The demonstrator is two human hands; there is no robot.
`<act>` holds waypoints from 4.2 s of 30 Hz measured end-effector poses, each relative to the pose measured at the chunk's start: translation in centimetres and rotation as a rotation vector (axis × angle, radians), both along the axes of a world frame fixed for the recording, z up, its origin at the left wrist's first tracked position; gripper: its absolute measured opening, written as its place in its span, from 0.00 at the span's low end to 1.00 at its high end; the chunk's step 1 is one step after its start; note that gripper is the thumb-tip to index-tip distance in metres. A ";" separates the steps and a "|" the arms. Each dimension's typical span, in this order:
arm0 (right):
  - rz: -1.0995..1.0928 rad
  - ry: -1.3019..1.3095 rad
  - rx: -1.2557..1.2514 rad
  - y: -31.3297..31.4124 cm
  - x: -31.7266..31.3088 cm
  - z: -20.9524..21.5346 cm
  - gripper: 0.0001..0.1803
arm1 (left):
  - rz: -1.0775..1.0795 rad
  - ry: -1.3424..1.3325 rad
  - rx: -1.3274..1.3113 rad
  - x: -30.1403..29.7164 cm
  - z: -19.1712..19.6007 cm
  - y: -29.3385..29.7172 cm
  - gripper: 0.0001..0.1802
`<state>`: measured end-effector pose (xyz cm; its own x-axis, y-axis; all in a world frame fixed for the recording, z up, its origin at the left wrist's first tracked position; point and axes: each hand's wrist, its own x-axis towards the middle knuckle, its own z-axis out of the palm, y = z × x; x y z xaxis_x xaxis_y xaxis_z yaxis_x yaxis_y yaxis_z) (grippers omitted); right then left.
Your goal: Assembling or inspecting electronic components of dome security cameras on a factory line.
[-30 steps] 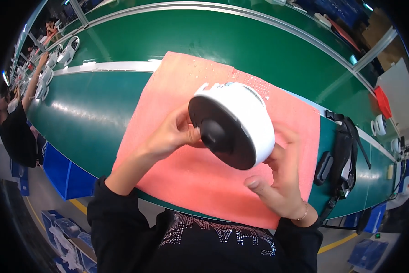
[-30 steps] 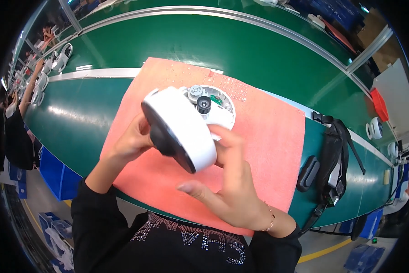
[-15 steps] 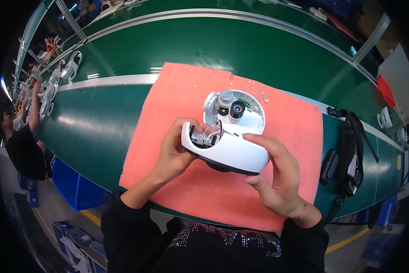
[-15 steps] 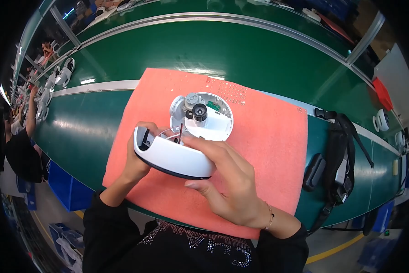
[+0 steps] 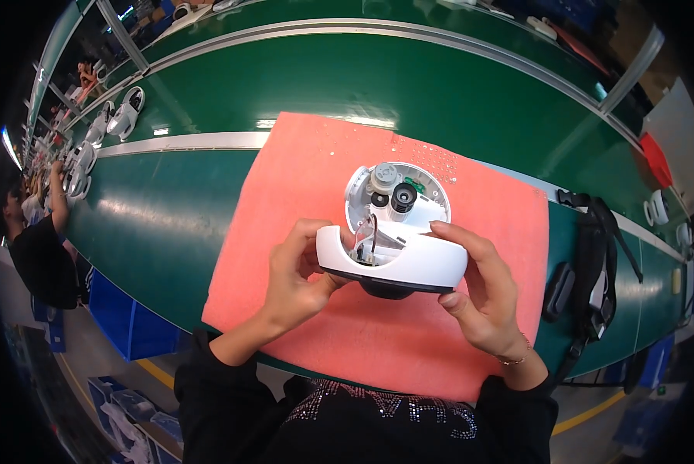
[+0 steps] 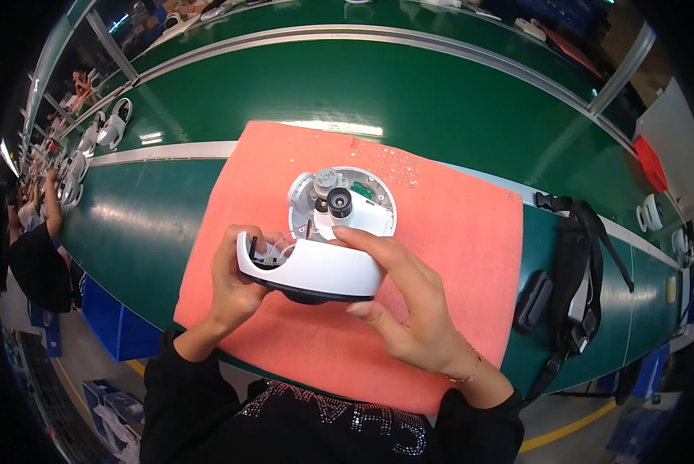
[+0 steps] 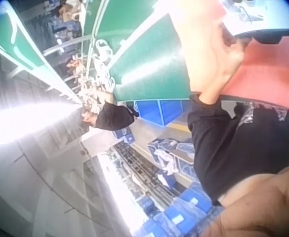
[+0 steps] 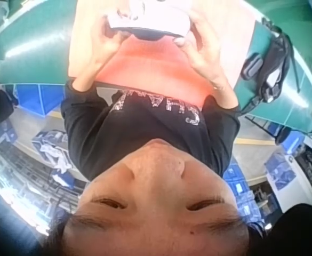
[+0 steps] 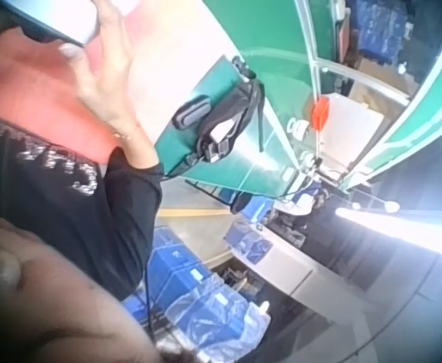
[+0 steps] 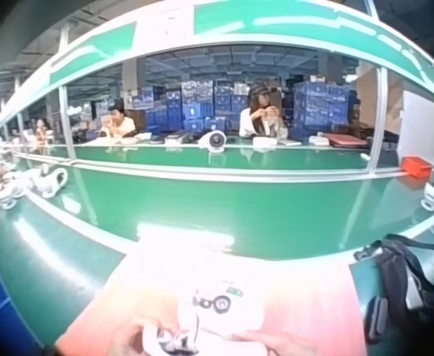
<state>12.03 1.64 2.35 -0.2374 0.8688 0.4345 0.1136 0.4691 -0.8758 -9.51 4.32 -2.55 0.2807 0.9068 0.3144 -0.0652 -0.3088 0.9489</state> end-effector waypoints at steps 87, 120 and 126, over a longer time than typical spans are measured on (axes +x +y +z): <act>0.254 0.281 -0.763 4.9 1.8 0.6 0.30 | -0.204 -0.020 -0.742 -0.2 6.3 1.2 0.25; -0.019 0.136 -0.067 1.5 -2.3 -1.4 0.53 | 0.108 -0.282 -0.376 3.4 3.3 -1.0 0.22; -0.152 0.025 0.011 0.8 -2.7 -2.5 0.47 | 0.109 -0.180 -0.329 3.0 2.5 -0.7 0.22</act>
<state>9.29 2.49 -0.19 -0.0926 0.8893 0.4479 0.1625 0.4573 -0.8743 -6.49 3.60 -0.01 0.1436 0.9889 0.0374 -0.2232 -0.0044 0.9748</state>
